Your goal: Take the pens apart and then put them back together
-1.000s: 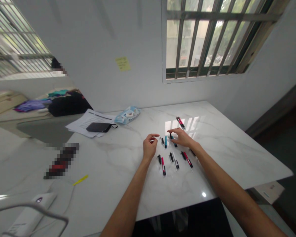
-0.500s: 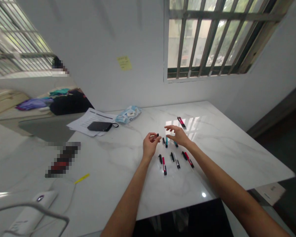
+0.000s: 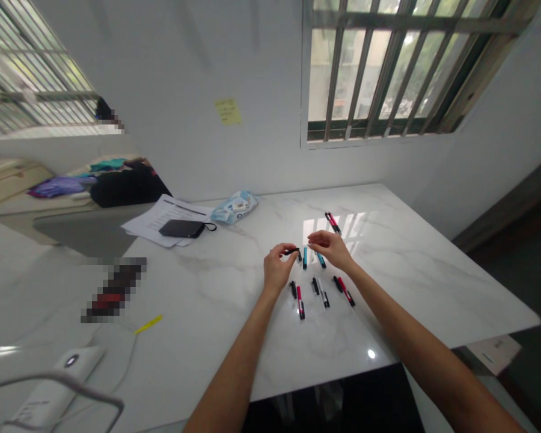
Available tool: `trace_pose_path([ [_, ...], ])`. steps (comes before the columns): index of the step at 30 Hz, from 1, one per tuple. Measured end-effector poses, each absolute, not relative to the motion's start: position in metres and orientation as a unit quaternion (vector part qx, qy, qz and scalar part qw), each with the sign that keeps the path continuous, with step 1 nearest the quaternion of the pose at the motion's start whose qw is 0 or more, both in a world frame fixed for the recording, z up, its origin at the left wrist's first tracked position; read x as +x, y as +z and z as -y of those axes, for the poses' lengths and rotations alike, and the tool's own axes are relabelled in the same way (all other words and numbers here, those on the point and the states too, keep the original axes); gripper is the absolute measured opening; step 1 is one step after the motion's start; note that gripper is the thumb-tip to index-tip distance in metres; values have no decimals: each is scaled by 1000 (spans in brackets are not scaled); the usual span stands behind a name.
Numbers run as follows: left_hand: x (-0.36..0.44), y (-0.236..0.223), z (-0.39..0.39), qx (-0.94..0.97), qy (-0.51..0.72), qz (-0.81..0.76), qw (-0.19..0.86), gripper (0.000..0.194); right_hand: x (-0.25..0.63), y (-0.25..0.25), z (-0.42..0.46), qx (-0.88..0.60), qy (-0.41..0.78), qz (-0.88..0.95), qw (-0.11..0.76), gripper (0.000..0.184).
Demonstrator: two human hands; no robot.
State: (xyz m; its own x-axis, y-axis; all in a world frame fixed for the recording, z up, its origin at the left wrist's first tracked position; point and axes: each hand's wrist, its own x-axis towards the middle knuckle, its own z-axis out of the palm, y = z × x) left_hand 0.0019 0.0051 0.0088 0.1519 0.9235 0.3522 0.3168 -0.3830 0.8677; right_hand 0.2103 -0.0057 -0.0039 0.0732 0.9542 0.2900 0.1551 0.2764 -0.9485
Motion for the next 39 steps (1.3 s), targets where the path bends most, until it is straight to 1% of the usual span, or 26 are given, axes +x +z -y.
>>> trace_pose_path([
  [2,4,9,-3,698,468,-438,320,10,207,-8,11,-459,402,553,567,39],
  [5,6,9,-2,715,464,-418,315,10,203,-12,15,-448,428,537,572,42],
  [10,6,8,0,737,447,-409,299,9,200,-13,16,-423,463,526,575,41],
  [15,6,7,0,742,446,-401,298,10,200,-10,19,-424,469,531,564,40],
  [22,5,6,-2,749,437,-409,283,11,199,-6,21,-434,449,560,545,36],
  [26,5,6,-1,756,435,-400,280,11,199,-1,24,-477,393,595,514,32],
  [32,5,7,0,760,431,-399,278,10,203,3,26,-513,343,629,473,32],
  [39,6,5,-1,761,429,-394,286,9,204,4,26,-532,295,670,425,42],
])
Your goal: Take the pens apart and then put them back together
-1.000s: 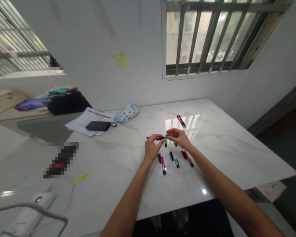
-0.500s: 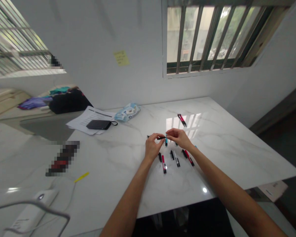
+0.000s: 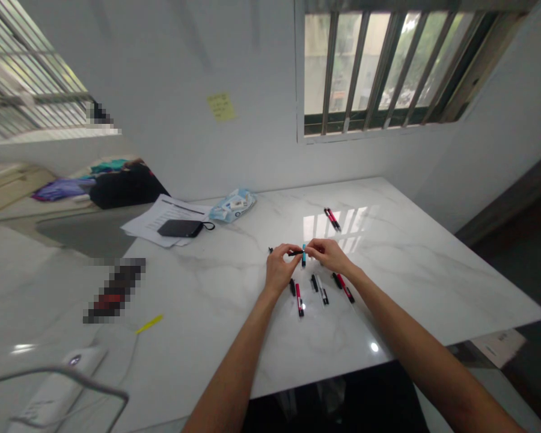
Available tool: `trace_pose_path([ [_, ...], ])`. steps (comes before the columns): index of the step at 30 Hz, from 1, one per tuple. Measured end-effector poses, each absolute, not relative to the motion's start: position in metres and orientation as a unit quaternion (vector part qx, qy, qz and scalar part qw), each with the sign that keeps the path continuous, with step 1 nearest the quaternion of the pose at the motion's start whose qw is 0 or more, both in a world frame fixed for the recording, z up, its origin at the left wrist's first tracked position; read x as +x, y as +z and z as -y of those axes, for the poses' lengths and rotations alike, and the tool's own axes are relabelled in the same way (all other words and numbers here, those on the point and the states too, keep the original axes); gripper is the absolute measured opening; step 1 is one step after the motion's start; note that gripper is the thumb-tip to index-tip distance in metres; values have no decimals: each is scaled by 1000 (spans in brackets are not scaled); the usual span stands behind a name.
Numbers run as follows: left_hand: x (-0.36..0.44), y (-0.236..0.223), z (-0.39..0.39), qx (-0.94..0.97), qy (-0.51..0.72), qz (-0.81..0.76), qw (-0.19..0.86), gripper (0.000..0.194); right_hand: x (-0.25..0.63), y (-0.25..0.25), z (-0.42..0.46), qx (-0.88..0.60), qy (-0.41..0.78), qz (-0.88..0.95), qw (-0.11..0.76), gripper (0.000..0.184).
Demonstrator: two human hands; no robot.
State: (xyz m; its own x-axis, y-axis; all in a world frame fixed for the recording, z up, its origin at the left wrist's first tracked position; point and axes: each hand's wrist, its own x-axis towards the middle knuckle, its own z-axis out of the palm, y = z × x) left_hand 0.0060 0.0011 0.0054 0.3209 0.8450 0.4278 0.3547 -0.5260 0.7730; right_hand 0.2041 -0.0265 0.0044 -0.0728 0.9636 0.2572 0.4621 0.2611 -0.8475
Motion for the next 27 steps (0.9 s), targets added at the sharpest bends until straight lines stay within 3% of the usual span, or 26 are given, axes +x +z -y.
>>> trace_pose_path([
  [15,7,7,1,766,427,-383,290,9,206,5,28,-534,298,685,396,50],
  [21,6,9,2,764,424,-381,301,9,210,1,26,-521,305,691,398,43],
  [24,6,6,-1,750,424,-378,339,9,207,-1,25,-526,312,689,389,50],
  [27,9,3,-4,684,447,-366,446,16,199,-1,26,-498,365,675,404,58],
])
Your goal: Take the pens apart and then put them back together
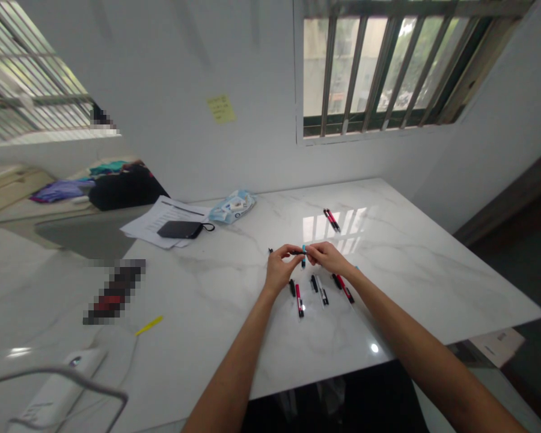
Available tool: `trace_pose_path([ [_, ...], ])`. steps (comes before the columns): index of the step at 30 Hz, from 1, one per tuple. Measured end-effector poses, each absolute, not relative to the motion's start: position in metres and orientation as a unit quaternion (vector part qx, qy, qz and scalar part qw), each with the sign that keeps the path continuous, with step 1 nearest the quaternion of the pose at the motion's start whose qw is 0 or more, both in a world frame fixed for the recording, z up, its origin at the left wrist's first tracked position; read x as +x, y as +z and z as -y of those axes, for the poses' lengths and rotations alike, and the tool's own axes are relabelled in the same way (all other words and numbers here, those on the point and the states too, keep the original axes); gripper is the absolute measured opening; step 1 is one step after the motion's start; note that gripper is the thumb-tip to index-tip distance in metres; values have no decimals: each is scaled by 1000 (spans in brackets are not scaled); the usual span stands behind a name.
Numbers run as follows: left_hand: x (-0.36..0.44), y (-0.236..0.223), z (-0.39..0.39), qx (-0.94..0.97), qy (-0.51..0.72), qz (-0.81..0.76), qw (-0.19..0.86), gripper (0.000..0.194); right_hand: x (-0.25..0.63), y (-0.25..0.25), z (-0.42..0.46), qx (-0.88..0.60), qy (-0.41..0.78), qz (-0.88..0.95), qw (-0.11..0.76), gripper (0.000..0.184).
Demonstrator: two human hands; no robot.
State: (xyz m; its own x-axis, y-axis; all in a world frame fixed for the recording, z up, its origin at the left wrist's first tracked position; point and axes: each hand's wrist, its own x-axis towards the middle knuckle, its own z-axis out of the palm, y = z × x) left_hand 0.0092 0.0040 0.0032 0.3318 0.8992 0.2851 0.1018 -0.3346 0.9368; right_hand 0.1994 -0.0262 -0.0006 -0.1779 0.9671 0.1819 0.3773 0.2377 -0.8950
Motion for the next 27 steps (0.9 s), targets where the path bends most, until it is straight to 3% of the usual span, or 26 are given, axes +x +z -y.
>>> trace_pose_path([
  [4,12,5,-5,536,494,-317,606,35,194,5,29,-479,382,680,402,59],
  [8,5,12,-6,442,501,-308,677,43,217,9,30,-535,239,710,391,24],
  [9,3,14,-7,432,499,-313,683,45,225,9,29,-540,215,714,389,19],
  [13,-1,16,-10,414,494,-324,692,47,252,5,29,-512,187,762,350,54],
  [15,-1,15,-10,416,492,-328,691,46,254,5,29,-498,181,777,340,59],
  [20,5,13,-6,441,489,-343,670,40,228,12,28,-510,156,731,426,22],
  [27,9,8,-4,496,465,-338,650,33,198,15,34,-474,178,747,431,25],
])
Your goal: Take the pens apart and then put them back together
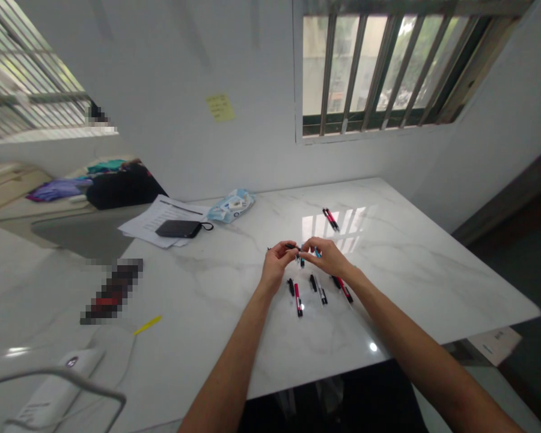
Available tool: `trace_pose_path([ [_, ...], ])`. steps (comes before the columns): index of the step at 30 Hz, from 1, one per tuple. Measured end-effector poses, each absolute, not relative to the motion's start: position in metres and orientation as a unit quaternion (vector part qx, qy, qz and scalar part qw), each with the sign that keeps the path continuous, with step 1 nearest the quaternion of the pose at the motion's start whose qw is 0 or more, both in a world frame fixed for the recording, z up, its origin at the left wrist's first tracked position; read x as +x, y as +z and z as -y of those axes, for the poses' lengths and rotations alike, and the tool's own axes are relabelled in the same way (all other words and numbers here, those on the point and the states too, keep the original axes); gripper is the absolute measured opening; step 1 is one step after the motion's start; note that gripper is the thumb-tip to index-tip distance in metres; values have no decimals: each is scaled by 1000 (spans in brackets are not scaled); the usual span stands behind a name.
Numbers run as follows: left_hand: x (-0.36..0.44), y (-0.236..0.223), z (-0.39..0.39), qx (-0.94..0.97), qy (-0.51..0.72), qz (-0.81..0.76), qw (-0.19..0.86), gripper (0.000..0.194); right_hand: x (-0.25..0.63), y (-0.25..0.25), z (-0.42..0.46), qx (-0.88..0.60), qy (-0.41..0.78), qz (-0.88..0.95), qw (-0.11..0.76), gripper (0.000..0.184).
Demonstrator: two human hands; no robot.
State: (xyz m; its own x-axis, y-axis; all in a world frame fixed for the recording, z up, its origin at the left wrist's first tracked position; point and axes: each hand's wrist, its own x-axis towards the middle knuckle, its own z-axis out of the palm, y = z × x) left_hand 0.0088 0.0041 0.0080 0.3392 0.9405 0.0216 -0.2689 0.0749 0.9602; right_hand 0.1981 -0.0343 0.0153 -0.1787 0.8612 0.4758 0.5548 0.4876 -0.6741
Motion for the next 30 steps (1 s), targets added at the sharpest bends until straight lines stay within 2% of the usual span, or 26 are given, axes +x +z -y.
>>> trace_pose_path([
  [6,10,6,-4,506,459,-332,650,34,195,16,33,-474,204,754,407,38],
  [10,9,8,-4,474,475,-325,667,38,213,17,32,-473,214,764,383,17],
  [11,8,9,-4,463,479,-327,670,39,221,17,32,-476,211,767,375,23],
  [16,6,12,-5,451,485,-350,662,45,254,7,32,-505,226,774,308,78],
  [19,7,10,-7,464,487,-369,641,51,261,-3,30,-502,240,787,267,95],
  [23,7,5,-10,482,479,-400,615,49,264,-6,27,-519,216,783,265,89],
  [26,6,3,-10,497,475,-408,601,48,259,4,29,-525,189,768,315,80],
  [30,5,4,-9,506,460,-405,607,50,232,25,36,-480,178,768,386,81],
])
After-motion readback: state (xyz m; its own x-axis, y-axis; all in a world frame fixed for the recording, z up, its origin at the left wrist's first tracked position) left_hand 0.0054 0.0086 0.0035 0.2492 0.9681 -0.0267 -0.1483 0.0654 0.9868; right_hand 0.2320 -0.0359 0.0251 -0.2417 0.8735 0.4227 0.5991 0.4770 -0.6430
